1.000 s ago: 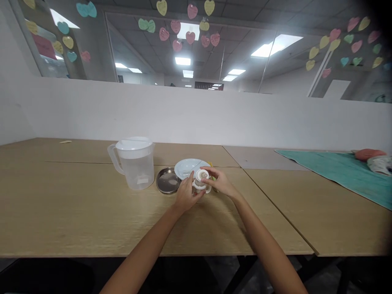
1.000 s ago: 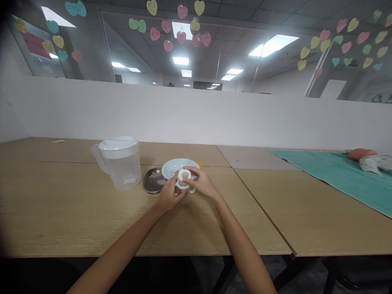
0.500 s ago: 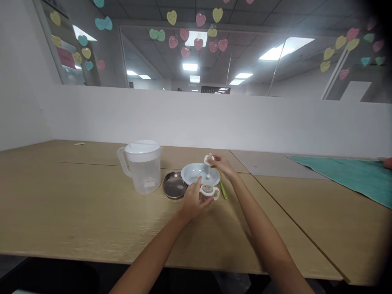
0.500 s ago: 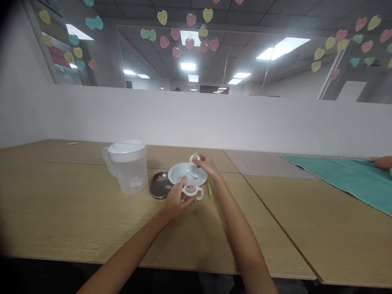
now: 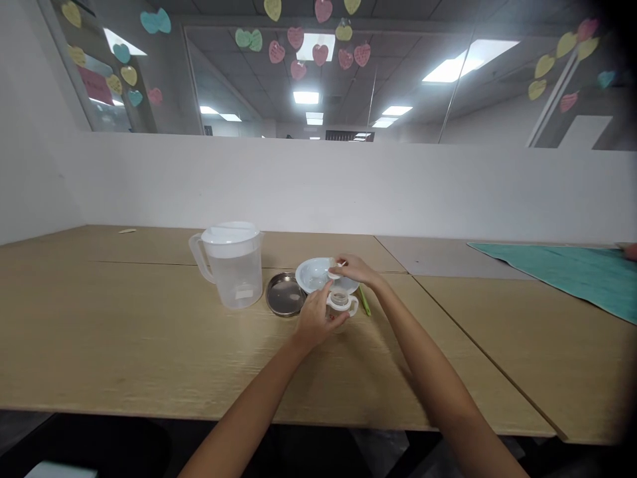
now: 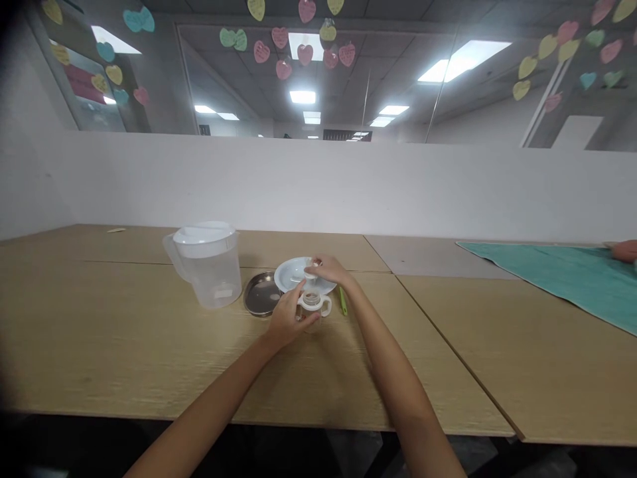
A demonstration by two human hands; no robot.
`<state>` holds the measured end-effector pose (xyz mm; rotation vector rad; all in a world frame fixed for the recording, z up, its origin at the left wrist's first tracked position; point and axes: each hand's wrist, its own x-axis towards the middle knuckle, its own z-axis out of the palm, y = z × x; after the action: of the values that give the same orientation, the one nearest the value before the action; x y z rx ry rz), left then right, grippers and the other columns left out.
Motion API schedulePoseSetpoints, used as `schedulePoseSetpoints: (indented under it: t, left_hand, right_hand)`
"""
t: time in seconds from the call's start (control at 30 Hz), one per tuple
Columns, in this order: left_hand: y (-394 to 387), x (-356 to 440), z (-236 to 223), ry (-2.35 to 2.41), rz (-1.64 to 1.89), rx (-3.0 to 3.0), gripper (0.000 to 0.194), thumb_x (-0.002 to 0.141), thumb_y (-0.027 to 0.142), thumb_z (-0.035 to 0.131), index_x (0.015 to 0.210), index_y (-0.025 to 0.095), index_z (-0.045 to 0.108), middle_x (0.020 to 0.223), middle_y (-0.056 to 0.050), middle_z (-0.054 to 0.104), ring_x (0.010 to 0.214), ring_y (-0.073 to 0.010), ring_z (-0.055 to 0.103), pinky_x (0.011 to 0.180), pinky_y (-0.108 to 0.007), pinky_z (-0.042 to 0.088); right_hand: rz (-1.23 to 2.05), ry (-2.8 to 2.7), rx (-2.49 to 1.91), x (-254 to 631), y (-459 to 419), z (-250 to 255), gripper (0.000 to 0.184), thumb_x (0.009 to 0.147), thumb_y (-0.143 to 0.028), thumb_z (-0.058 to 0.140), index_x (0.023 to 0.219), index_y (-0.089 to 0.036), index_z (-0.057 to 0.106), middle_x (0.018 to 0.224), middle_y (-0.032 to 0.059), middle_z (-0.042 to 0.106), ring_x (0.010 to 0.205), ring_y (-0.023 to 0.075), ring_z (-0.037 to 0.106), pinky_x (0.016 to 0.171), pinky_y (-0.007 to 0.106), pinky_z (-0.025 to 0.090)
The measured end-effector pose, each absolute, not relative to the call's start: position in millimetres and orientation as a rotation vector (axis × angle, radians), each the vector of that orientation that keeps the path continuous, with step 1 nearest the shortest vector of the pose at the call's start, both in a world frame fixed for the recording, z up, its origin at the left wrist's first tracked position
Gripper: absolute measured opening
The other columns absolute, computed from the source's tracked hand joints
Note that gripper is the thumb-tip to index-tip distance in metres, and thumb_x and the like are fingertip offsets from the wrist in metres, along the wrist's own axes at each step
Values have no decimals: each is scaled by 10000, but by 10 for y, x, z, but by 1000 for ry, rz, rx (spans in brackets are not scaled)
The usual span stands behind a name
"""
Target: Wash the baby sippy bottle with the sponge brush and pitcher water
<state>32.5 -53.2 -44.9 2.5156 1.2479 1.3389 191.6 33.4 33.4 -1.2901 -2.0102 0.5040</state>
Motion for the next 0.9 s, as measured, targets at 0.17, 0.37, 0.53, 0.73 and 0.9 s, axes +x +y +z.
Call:
schedulePoseSetpoints:
  t: [0.17,0.37,0.53,0.73,0.9]
  left_hand:
    - [-551,279,-408,1156,1477,2497,778,749,522,574,1365,168,255,1239,-135,516,1159,-285,458,1015,-468,306]
    - [-316,318,-142,1004,1963,2087,569,817,251,453,1351,163,278,1268,-137,475,1181,-253,440,1023,-421,311]
    - [-70,571,142,887,1845,1978,599,696,166,534,1270,177,362,1188,-101,527,1146,-222,475,999,-374,349]
    - [-73,582,232,1241,1690,2022,304,741,275,559,1007,168,458,832,-54,621,765,-204,597,670,-301,443]
    - [-118,489,221,1375,1678,2145,308,769,425,558,927,176,471,761,-30,597,708,-199,579,615,-278,412]
  right_hand:
    - [416,-1923,-1092,1843,243,450,266,752,-399,554,847,-175,660,837,29,607,816,158,517,726,268,396]
    - [433,-1772,-977,1715,100,602,298,678,-385,645,884,-170,634,873,23,634,755,141,553,685,256,421]
    - [219,-1727,-942,1623,-59,679,200,681,-323,652,795,-169,597,762,-6,618,665,115,533,626,228,394]
    - [44,-1748,-904,1597,-146,706,180,740,-336,602,678,-169,628,704,7,615,642,112,510,615,227,372]
    - [273,-1730,-919,1584,-189,767,288,725,-428,595,625,-159,615,620,8,603,600,120,528,591,222,401]
